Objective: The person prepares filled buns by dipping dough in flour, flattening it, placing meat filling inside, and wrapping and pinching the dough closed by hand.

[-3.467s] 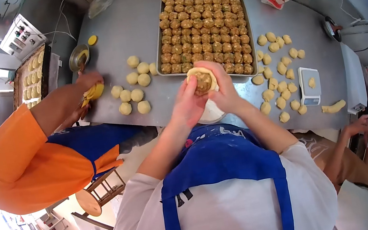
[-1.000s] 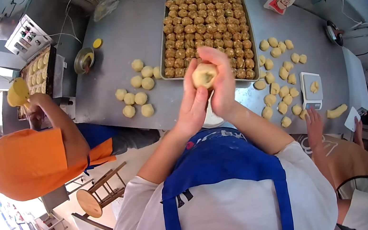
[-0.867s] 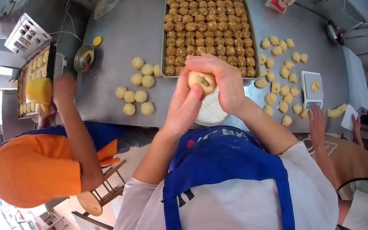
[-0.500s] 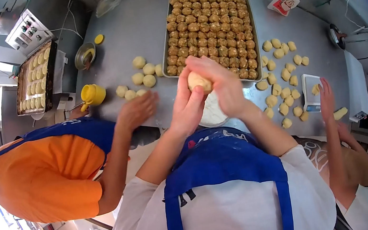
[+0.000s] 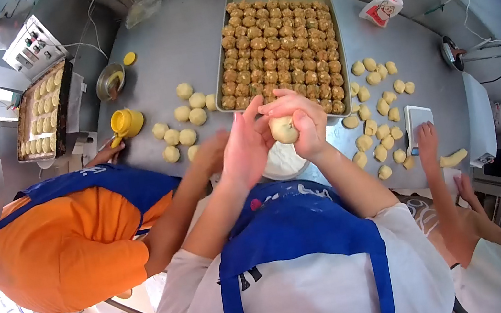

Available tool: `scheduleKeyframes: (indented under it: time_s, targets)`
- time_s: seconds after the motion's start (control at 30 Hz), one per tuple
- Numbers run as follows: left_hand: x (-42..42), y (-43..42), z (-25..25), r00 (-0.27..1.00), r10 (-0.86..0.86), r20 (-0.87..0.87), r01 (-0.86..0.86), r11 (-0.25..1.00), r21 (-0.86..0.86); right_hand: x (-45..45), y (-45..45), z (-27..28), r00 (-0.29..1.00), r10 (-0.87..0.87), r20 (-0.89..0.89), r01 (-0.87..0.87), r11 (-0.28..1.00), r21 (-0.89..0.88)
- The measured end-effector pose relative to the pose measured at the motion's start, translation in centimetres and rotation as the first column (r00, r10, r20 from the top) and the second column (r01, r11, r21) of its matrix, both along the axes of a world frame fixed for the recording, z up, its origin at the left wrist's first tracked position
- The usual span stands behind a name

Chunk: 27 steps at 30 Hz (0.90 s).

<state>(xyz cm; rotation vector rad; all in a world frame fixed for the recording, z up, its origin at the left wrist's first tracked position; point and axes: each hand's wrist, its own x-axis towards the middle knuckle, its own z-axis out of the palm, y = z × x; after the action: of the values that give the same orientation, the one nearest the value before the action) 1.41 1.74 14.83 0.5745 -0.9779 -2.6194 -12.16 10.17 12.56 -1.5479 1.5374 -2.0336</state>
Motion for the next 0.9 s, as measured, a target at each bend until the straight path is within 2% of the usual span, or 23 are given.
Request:
scheduleKeyframes:
  time_s: [0.03, 0.07, 0.1, 0.13, 0.17, 0.2, 0.23, 0.27, 0.3, 0.37, 0.43, 0.5, 0.53, 0.57, 0.6, 0.63, 0.67, 0.73, 0.77, 0.8, 0.83, 0.87, 0.9]
  targets:
    - [-0.3, -0.4, -1.9, 1.000, 0.005, 0.009, -0.006, 1.000, 0.011, 0.5, 0.4, -0.2, 0.996, 0.049, 0.071, -0.050, 0.999, 0.013]
    - [-0.8, -0.7, -3.8, 1.000, 0.021, 0.008, -0.022, 0.990, 0.140, 1.7, -0.1, -2.3, 0.990, 0.003, 0.144, -0.024, 0.990, 0.139]
    - [-1.1, -1.0, -4.7, 0.999, 0.040, 0.001, -0.039, 0.965, 0.258, 2.0, -0.4, -3.2, 0.989, 0.015, 0.144, -0.035, 0.990, 0.136]
    - [-1.0, -1.2, -4.0, 0.999, 0.035, -0.026, -0.020, 0.902, 0.431, 2.3, -1.1, -3.4, 0.995, -0.067, 0.067, 0.053, 0.979, 0.196]
    - [-0.6, -1.2, -3.7, 0.999, 0.045, -0.021, -0.031, 0.903, 0.429, 2.7, -1.4, -3.5, 0.989, -0.146, -0.009, 0.143, 0.957, 0.253]
    - [-0.3, -1.1, -3.6, 0.998, 0.050, -0.028, -0.032, 0.891, 0.453, 1.8, -1.0, -3.3, 0.979, -0.143, -0.142, 0.172, 0.962, 0.212]
    - [-0.1, -0.8, -3.6, 0.998, 0.055, -0.034, -0.032, 0.877, 0.480, 2.0, -1.3, -2.6, 0.982, -0.133, -0.133, 0.160, 0.962, 0.222]
    - [-0.7, -0.4, -3.6, 0.989, 0.123, 0.082, -0.147, 0.877, 0.457, 2.4, -1.3, -2.1, 0.942, -0.085, -0.324, 0.155, 0.968, 0.198]
    - [-0.2, -0.1, -3.4, 0.988, 0.124, 0.089, -0.151, 0.873, 0.464, 2.7, -1.3, -1.9, 0.860, -0.042, -0.508, 0.146, 0.975, 0.167]
    - [0.1, 0.0, -2.2, 0.962, 0.203, 0.185, -0.263, 0.874, 0.408, 2.9, -2.2, -2.0, 0.858, -0.041, -0.511, 0.128, 0.982, 0.137]
    - [0.5, -0.4, -1.9, 0.961, 0.219, 0.167, -0.269, 0.872, 0.409, 3.3, -2.6, -1.3, 0.823, -0.099, -0.559, 0.149, 0.988, 0.045]
    - [0.5, -1.4, -0.6, 0.933, 0.269, 0.241, -0.330, 0.905, 0.268, 4.2, -3.5, 1.3, 0.847, -0.095, -0.523, 0.156, 0.985, 0.073]
    - [0.9, -2.0, -1.0, 0.963, 0.245, 0.112, -0.257, 0.960, 0.111, 4.8, -3.9, 1.9, 0.885, -0.191, -0.425, 0.240, 0.969, 0.065]
    - [0.8, -1.5, -1.3, 0.964, 0.244, 0.110, -0.256, 0.960, 0.112, 5.2, -3.9, 2.1, 0.902, -0.287, -0.323, 0.325, 0.943, 0.070]
    - [0.4, -0.6, -1.6, 0.946, 0.309, 0.098, -0.313, 0.949, 0.037, 4.7, -4.1, 0.0, 0.923, -0.150, -0.354, 0.190, 0.978, 0.082]
    - [0.3, 0.1, -1.5, 0.926, 0.370, 0.079, -0.368, 0.929, -0.038, 4.8, -3.7, -0.6, 0.922, -0.155, -0.356, 0.198, 0.976, 0.087]
    - [0.3, 0.0, -1.7, 0.934, 0.355, 0.033, -0.349, 0.928, -0.128, 4.5, -3.7, -1.0, 0.894, -0.163, -0.418, 0.199, 0.979, 0.046]
    - [0.2, -0.6, -1.7, 0.943, 0.331, 0.016, -0.327, 0.938, -0.117, 4.4, -3.9, -1.0, 0.864, -0.169, -0.474, 0.194, 0.981, 0.003]
    - [0.3, -0.8, -1.7, 0.953, 0.302, 0.009, -0.299, 0.948, -0.105, 4.7, -3.8, -0.7, 0.886, -0.175, -0.428, 0.213, 0.976, 0.040]
    - [0.3, -1.2, -1.6, 0.962, 0.273, -0.017, -0.273, 0.962, -0.009, 4.9, -3.9, -0.1, 0.904, -0.185, -0.386, 0.230, 0.970, 0.073]
    - [0.5, -1.7, -1.2, 0.963, 0.270, -0.023, -0.271, 0.963, -0.013, 4.8, -4.2, 0.5, 0.917, -0.197, -0.347, 0.245, 0.964, 0.102]
    - [0.8, -2.4, -0.8, 0.969, 0.244, 0.025, -0.246, 0.962, 0.121, 5.0, -4.2, 1.1, 0.950, -0.230, -0.209, 0.261, 0.956, 0.136]
    - [1.0, -2.9, -0.5, 0.975, 0.210, 0.071, -0.221, 0.941, 0.255, 4.8, -4.1, 0.8, 0.949, -0.234, -0.211, 0.264, 0.956, 0.131]
